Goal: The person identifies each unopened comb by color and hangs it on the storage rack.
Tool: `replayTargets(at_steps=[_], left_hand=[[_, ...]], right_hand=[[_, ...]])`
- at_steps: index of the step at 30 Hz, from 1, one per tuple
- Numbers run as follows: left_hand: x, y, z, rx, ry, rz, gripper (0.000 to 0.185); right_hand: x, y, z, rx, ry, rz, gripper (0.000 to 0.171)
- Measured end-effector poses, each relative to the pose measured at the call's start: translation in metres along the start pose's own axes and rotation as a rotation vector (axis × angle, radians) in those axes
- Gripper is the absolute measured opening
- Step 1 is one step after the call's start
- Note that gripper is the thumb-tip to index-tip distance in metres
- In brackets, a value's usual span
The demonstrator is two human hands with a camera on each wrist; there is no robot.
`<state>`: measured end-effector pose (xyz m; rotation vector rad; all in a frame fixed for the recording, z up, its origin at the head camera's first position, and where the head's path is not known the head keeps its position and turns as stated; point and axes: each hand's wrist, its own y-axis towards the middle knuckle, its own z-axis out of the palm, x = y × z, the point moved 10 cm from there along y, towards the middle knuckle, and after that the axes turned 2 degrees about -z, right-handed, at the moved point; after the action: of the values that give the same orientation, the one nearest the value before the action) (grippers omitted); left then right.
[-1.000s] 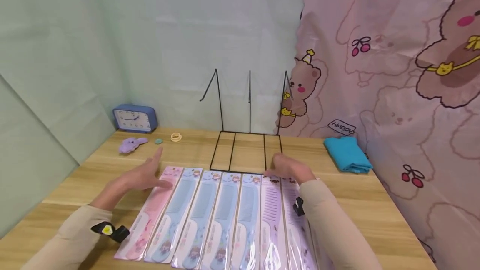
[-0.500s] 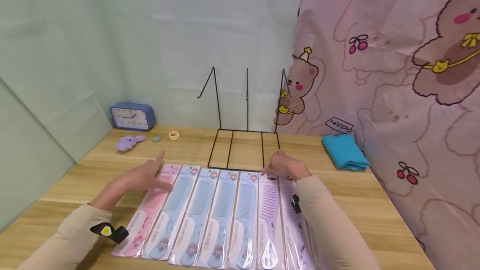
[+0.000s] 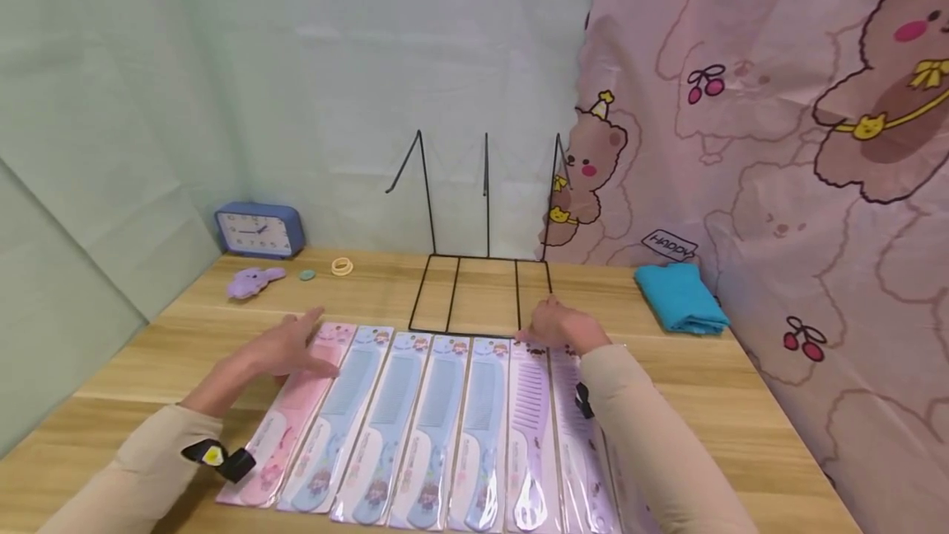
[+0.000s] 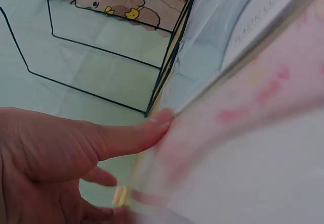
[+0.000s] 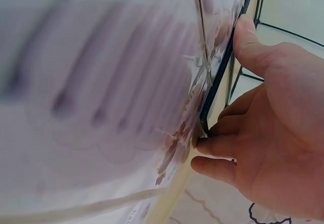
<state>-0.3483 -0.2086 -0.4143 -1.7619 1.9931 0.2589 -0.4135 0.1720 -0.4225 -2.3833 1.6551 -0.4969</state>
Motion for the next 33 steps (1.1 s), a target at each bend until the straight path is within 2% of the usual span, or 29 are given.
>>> replayTargets(at_steps=[5,8,11,13,15,18,22,28,31,33], left_hand=[[0.011,0.007,-0.006,-0.008,-0.101,0.086,0.085],[0.023,0.007,-0.009,0.054,-0.218,0.109,0.070],[0.030,0.003,-0.014,0.154,-0.387,0.134,0.071],[0.029,0.000,-0.021,0.200,-0.486,0.160,0.076],[0.025,-0.003,-0.032,0.197,-0.526,0.197,0.080],[0.015,-0.009,-0.053,0.141,-0.555,0.250,0.083],[-0.013,-0.017,-0.077,0.062,-0.611,0.379,0.082],[-0.082,-0.036,-0.099,-0.035,-0.763,0.611,0.082],[-0.112,-0.042,-0.104,-0.076,-0.807,0.684,0.084],[-0.126,-0.041,-0.106,-0.091,-0.806,0.695,0.083]], right_hand=[[0.000,0.000,0.002,0.015,-0.026,0.022,0.086],[0.002,0.002,0.004,0.024,-0.045,0.026,0.085],[0.004,0.003,0.004,0.023,-0.055,0.015,0.082],[0.004,0.004,0.003,0.017,-0.062,0.011,0.079],[0.002,0.004,0.002,0.009,-0.055,0.012,0.075],[0.000,0.004,0.000,0.008,-0.032,0.021,0.070],[-0.002,0.002,-0.001,0.016,-0.012,0.036,0.067],[0.000,0.001,-0.003,0.016,-0.006,0.039,0.067],[-0.001,0.000,-0.001,0.019,0.012,0.050,0.072],[-0.003,0.000,-0.001,0.021,0.022,0.055,0.075]])
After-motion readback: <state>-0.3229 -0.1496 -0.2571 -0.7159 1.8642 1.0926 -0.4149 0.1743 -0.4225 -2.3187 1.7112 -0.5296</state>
